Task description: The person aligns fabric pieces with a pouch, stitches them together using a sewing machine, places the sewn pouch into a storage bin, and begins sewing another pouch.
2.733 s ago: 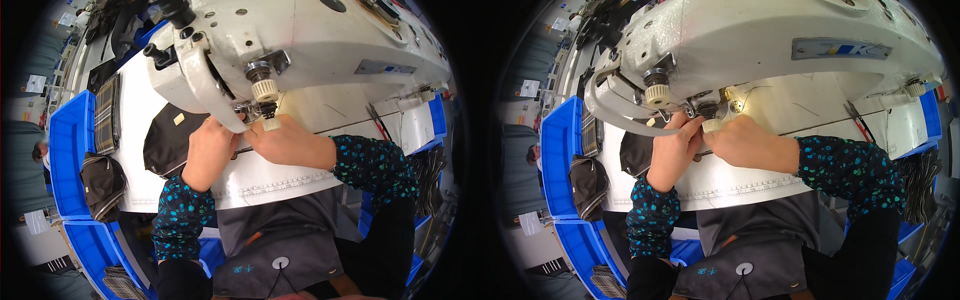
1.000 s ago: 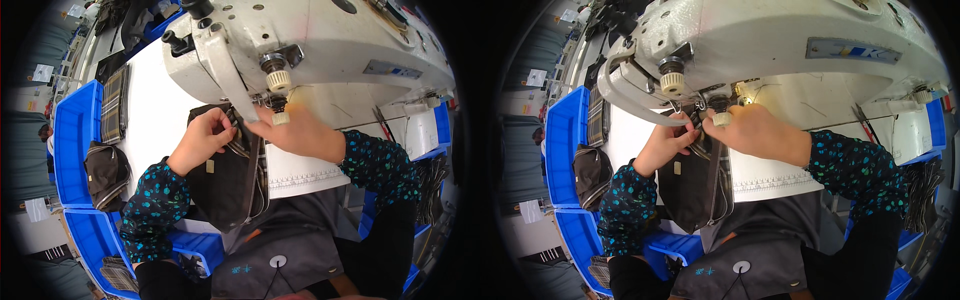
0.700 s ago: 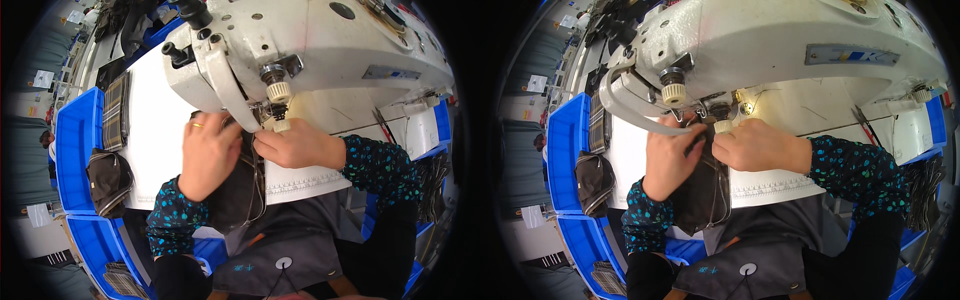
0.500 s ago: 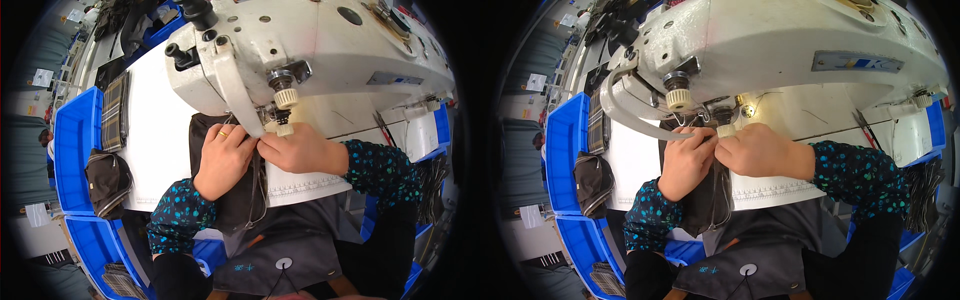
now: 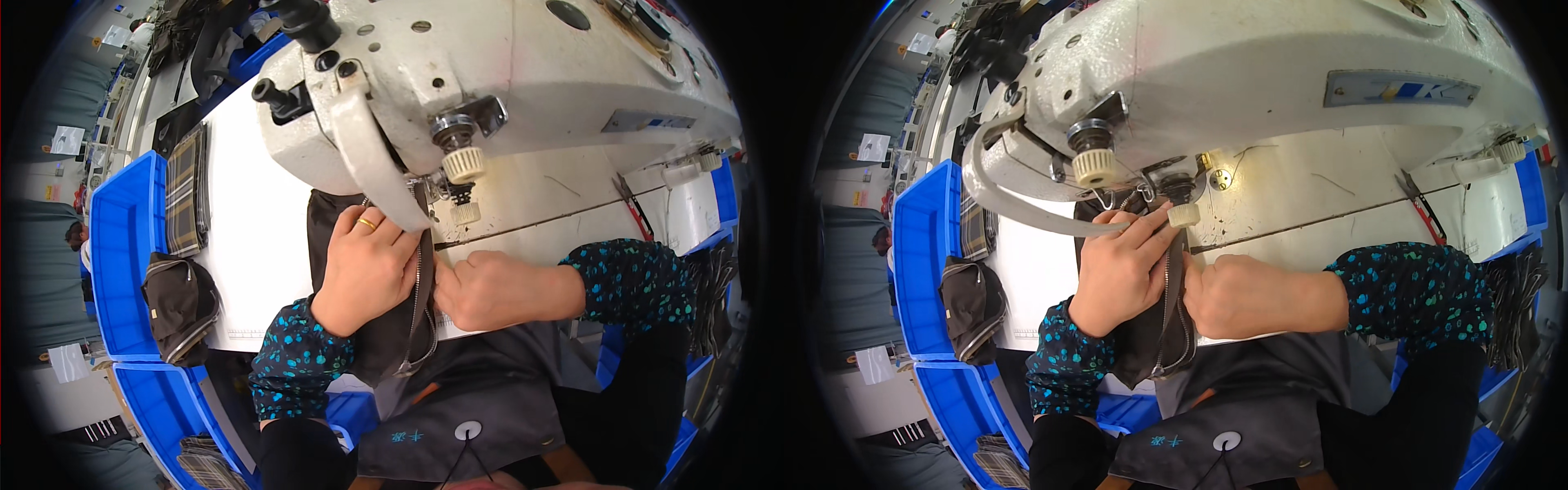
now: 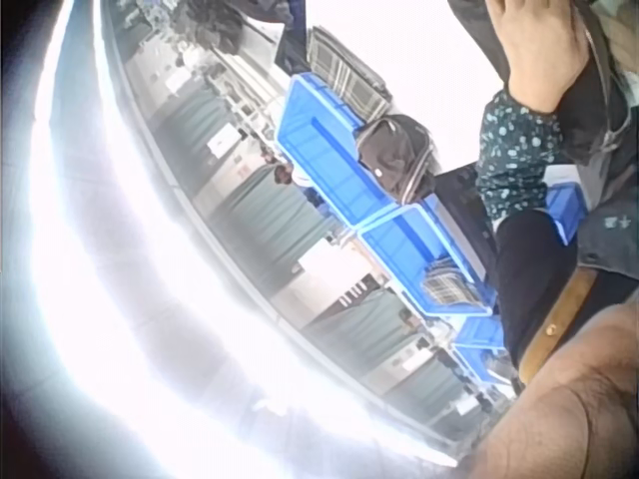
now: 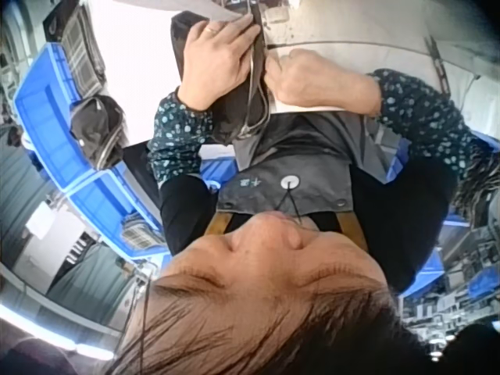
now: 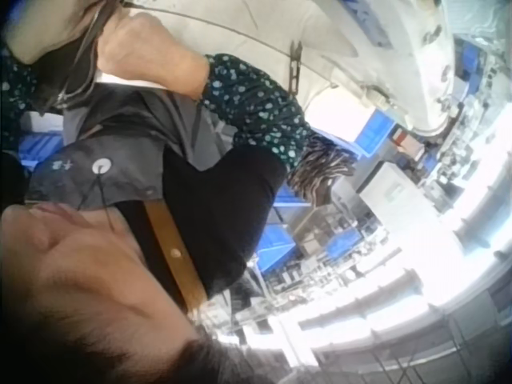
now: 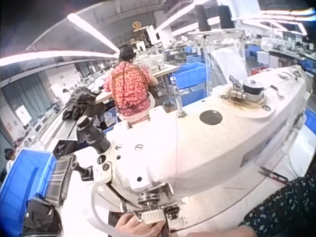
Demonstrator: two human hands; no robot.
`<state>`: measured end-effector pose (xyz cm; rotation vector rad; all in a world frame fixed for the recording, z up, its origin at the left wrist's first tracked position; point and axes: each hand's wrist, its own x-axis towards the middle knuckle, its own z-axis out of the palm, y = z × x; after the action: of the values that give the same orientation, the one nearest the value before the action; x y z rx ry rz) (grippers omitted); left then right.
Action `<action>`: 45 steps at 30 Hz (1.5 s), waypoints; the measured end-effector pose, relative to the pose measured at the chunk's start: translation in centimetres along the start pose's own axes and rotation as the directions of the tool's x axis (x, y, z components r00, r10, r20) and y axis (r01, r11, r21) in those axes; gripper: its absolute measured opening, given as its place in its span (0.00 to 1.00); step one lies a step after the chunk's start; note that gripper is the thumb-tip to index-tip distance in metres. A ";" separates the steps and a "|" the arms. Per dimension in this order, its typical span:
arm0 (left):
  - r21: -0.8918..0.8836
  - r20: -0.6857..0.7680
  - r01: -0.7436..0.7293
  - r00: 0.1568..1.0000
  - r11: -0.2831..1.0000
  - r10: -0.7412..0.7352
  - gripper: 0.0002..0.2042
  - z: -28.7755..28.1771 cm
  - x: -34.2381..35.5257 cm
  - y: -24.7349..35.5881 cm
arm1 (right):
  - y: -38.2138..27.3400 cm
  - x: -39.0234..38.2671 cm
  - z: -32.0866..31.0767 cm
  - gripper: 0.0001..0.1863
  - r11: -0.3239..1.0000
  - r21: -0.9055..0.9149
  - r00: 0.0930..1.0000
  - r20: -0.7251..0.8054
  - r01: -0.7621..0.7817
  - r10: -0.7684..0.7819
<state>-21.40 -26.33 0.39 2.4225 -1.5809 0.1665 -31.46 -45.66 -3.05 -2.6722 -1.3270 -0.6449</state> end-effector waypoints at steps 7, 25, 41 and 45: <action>0.050 -0.014 0.011 1.000 0.999 -0.010 0.18 0.6 0.0 0.5 | 0.2 -0.1 -0.2 0.16 1.000 -0.005 1.000 0.010 -0.026 0.026; -0.023 0.070 -0.021 0.997 1.000 0.022 0.15 -0.7 -0.6 1.3 | -2.3 -0.3 -1.1 0.21 0.996 -0.021 0.993 0.075 -0.085 0.086; 0.017 0.145 0.021 0.989 1.000 -0.023 0.16 -1.3 -0.9 2.2 | -2.4 -0.5 -1.7 0.19 0.993 -0.112 0.997 0.067 -0.023 0.030; -0.011 0.132 0.036 0.991 0.999 -0.035 0.16 -1.1 -1.0 2.2 | -2.5 -0.5 -1.2 0.20 0.998 -0.052 0.999 0.034 -0.031 0.033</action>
<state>-23.74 -25.99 1.57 2.4960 -1.5856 -0.0110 -34.06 -44.80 -2.40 -2.7517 -1.2899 -0.6402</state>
